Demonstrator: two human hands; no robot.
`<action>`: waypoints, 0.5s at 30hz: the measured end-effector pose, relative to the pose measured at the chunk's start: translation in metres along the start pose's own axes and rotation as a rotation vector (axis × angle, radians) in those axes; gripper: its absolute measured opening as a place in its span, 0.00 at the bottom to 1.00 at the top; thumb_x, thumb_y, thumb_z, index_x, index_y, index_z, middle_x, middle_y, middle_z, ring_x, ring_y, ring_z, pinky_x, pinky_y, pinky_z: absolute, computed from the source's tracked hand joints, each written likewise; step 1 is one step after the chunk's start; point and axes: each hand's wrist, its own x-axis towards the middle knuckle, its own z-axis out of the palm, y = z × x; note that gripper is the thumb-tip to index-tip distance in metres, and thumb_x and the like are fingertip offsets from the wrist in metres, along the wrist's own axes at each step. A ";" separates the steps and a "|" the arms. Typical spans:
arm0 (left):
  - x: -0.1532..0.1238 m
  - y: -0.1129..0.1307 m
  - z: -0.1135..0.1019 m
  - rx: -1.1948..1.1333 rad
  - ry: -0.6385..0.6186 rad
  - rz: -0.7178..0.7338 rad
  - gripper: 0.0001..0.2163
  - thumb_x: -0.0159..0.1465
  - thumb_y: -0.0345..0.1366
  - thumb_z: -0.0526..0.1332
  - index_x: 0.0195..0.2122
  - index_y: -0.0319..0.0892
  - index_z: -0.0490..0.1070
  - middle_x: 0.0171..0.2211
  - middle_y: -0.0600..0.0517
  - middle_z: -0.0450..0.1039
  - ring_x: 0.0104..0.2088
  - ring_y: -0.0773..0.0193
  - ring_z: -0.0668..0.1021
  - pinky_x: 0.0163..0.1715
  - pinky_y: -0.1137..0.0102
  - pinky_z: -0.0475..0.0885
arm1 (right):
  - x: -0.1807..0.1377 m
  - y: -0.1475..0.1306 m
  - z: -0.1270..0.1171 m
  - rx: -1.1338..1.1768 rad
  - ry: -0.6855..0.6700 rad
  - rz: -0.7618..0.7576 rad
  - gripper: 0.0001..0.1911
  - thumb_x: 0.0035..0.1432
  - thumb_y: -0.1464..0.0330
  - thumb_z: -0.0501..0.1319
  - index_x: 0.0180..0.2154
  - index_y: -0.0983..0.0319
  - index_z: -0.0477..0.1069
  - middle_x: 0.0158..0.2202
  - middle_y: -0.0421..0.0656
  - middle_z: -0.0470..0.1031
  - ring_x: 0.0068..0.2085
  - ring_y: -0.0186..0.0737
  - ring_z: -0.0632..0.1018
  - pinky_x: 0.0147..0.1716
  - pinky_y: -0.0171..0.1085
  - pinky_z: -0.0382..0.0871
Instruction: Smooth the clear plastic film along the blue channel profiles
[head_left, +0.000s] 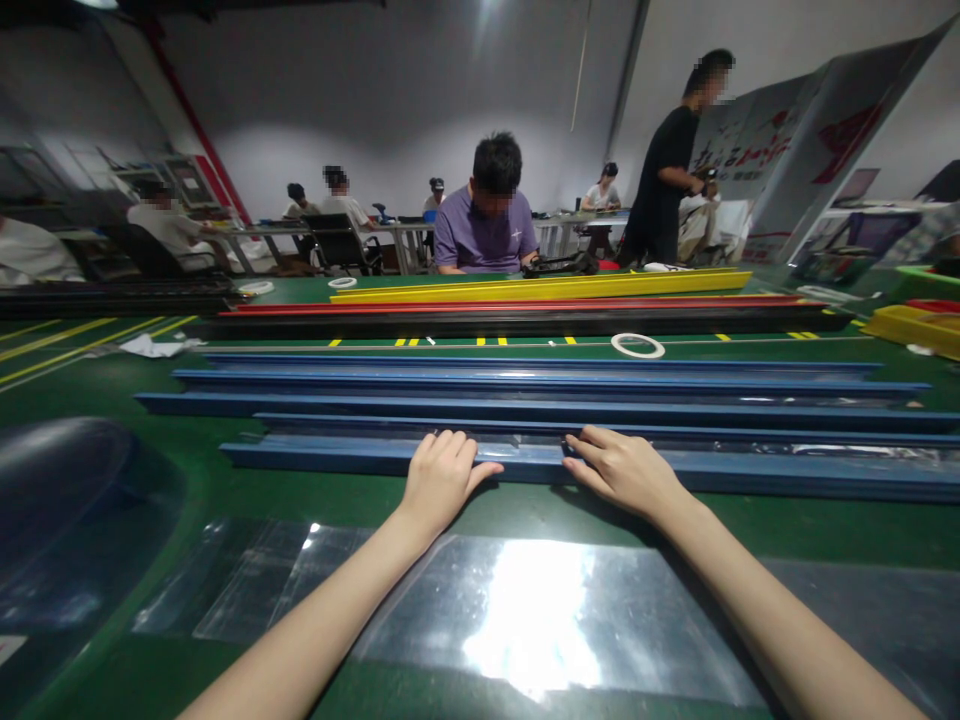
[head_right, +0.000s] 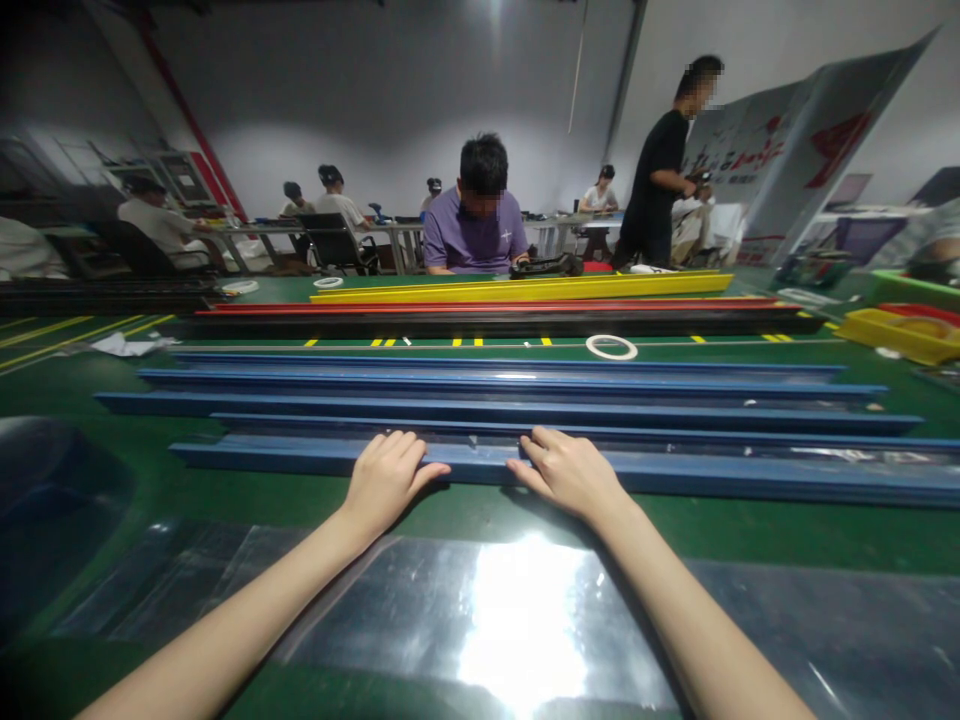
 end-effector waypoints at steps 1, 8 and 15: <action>0.000 0.000 0.000 0.002 0.000 0.000 0.18 0.59 0.49 0.50 0.21 0.40 0.64 0.21 0.52 0.65 0.25 0.64 0.66 0.27 0.69 0.55 | 0.000 0.000 0.000 0.000 -0.001 0.001 0.23 0.61 0.60 0.41 0.42 0.65 0.69 0.34 0.46 0.72 0.34 0.36 0.73 0.26 0.32 0.62; 0.000 0.000 0.001 0.010 0.000 0.004 0.18 0.59 0.49 0.50 0.21 0.39 0.63 0.20 0.52 0.64 0.25 0.64 0.66 0.27 0.69 0.55 | 0.001 0.000 0.001 -0.001 -0.028 0.010 0.24 0.61 0.59 0.40 0.43 0.65 0.69 0.34 0.46 0.71 0.34 0.36 0.73 0.27 0.32 0.62; 0.000 0.000 0.000 0.009 -0.012 -0.002 0.19 0.59 0.49 0.49 0.22 0.40 0.63 0.21 0.52 0.65 0.25 0.64 0.66 0.27 0.69 0.55 | 0.001 0.001 0.001 0.005 -0.039 0.016 0.25 0.61 0.59 0.40 0.43 0.65 0.69 0.35 0.45 0.71 0.34 0.36 0.73 0.26 0.32 0.62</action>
